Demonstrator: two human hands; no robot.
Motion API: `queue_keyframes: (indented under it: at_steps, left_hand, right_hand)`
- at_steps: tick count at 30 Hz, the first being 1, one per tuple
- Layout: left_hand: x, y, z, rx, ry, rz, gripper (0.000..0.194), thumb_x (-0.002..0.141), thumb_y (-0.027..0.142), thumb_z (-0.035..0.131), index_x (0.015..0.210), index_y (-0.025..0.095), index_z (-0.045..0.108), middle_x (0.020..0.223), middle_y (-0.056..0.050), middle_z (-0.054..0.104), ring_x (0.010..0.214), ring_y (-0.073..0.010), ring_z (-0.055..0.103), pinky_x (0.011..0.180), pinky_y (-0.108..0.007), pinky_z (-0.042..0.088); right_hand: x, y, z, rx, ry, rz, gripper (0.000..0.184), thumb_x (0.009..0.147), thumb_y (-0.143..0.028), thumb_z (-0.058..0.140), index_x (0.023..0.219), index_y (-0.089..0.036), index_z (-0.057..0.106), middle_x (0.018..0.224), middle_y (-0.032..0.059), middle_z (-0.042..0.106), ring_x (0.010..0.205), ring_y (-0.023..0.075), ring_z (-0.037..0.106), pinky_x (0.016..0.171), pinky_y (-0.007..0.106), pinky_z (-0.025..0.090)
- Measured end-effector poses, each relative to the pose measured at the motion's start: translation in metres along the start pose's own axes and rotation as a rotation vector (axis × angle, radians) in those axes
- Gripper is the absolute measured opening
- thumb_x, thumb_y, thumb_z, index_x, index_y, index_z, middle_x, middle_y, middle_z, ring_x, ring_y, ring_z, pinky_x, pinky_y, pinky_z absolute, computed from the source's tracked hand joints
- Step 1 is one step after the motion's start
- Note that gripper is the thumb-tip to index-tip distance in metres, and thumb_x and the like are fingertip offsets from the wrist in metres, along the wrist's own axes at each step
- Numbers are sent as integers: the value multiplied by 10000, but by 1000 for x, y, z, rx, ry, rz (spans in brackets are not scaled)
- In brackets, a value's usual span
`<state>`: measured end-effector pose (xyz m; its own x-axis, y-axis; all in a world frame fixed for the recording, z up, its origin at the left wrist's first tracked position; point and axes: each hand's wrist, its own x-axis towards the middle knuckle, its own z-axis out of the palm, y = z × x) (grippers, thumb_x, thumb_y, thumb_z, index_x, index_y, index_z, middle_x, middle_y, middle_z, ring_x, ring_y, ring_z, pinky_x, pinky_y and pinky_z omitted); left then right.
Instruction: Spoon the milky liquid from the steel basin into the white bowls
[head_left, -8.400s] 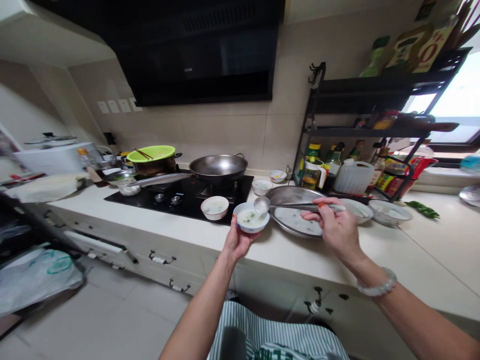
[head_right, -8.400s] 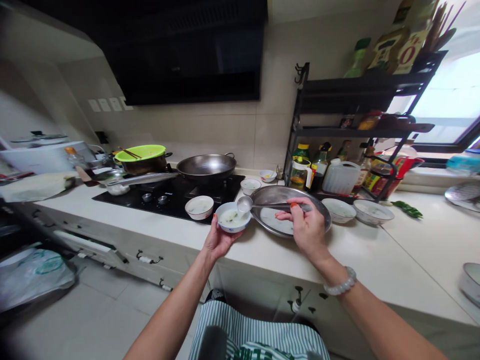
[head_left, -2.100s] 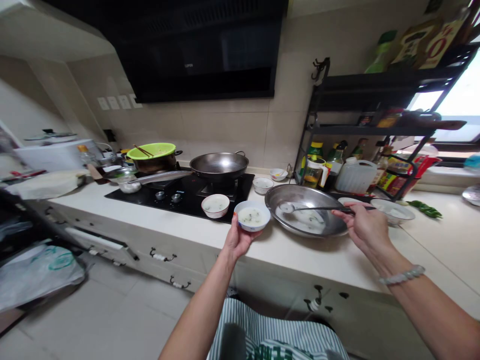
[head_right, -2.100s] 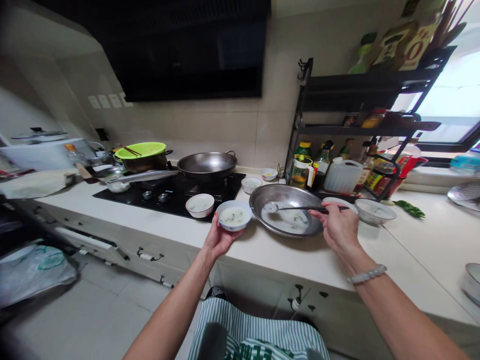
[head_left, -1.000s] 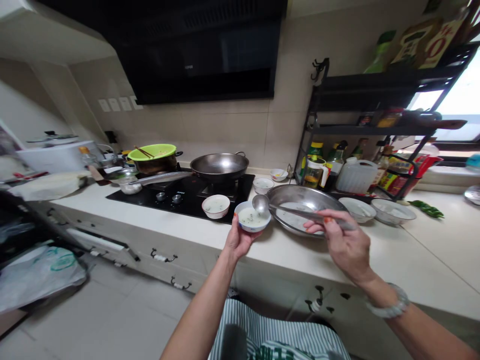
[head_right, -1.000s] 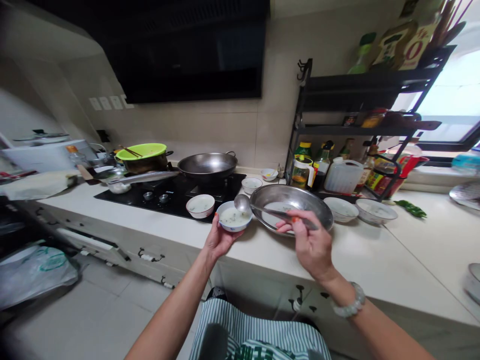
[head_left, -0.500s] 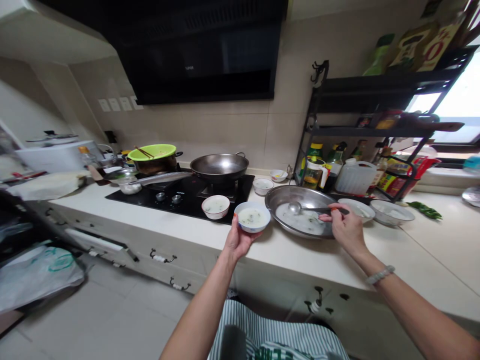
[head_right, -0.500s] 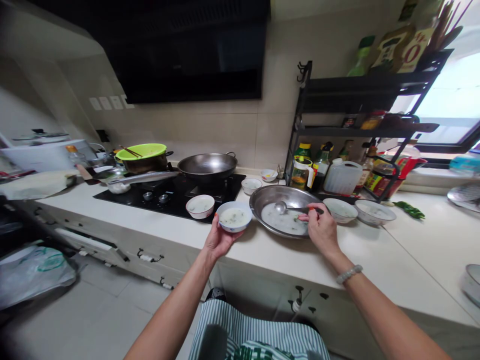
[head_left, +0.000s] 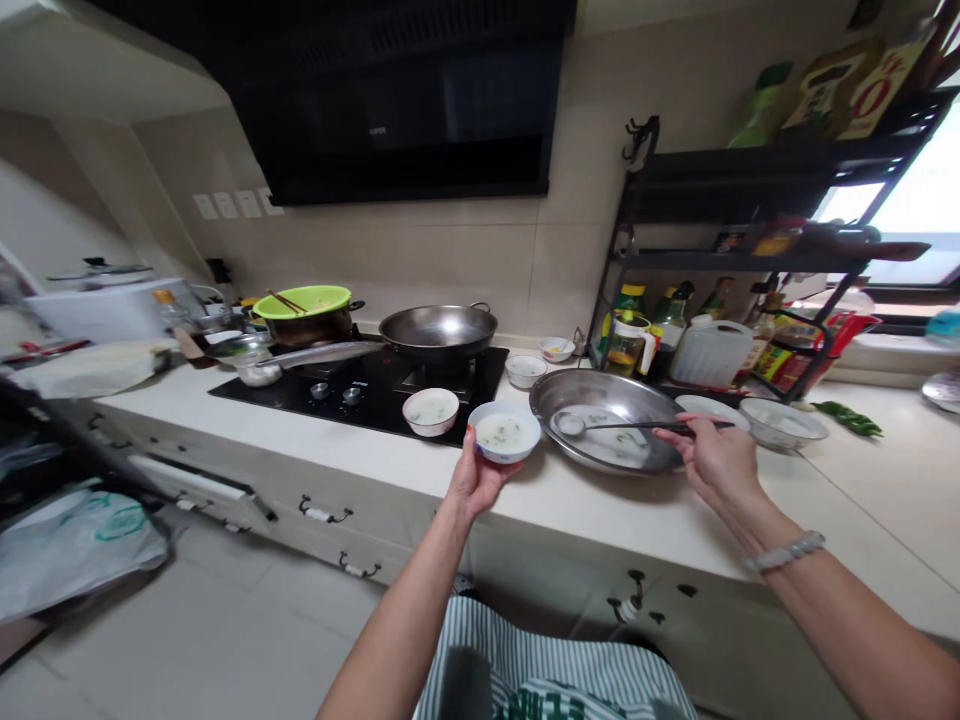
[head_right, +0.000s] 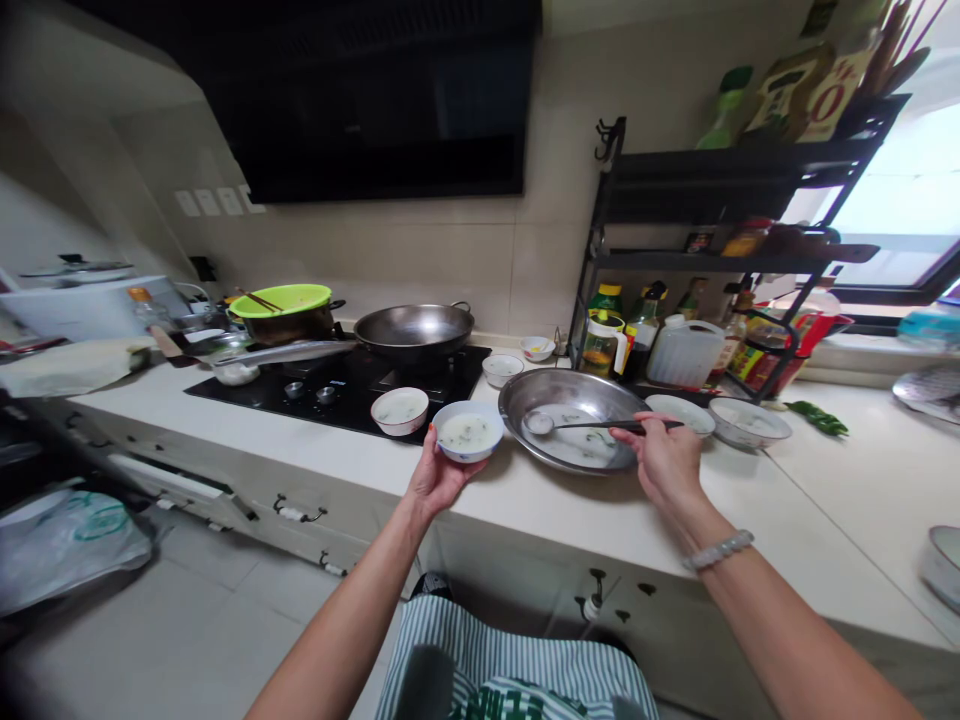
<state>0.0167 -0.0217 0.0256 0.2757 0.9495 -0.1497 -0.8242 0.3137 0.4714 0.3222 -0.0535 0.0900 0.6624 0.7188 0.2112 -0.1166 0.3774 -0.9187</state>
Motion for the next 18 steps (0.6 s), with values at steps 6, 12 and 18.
queue_keyframes:
  at_steps: [6,12,18]
  left_hand:
    - [0,0,1,-7,7,-5,529,962,541,457,1380,221,507,1351,-143,600,1253,-339,557,955,-549,530]
    - [-2,1,2,-9,13,-7,520,975,540,421,1371,216,515,1352,-140,598,1247,-336,560,960,-552,527]
    - [-1,0,2,-7,11,0,517,974,538,423,1367,215,518,1381,-139,578,1241,-338,563,949,-554,533]
  right_hand:
    - [-3,-8,0,-63,32,36,111,741,-173,657,706,-196,554,830,35,567,525,147,660,531,306,636]
    - [-3,-8,-5,-60,37,39,114,746,-169,649,671,-206,571,784,66,593,515,172,659,535,339,632]
    - [-1,-7,-9,-63,0,13,94,745,-166,658,686,-209,599,742,66,593,559,179,674,541,286,615]
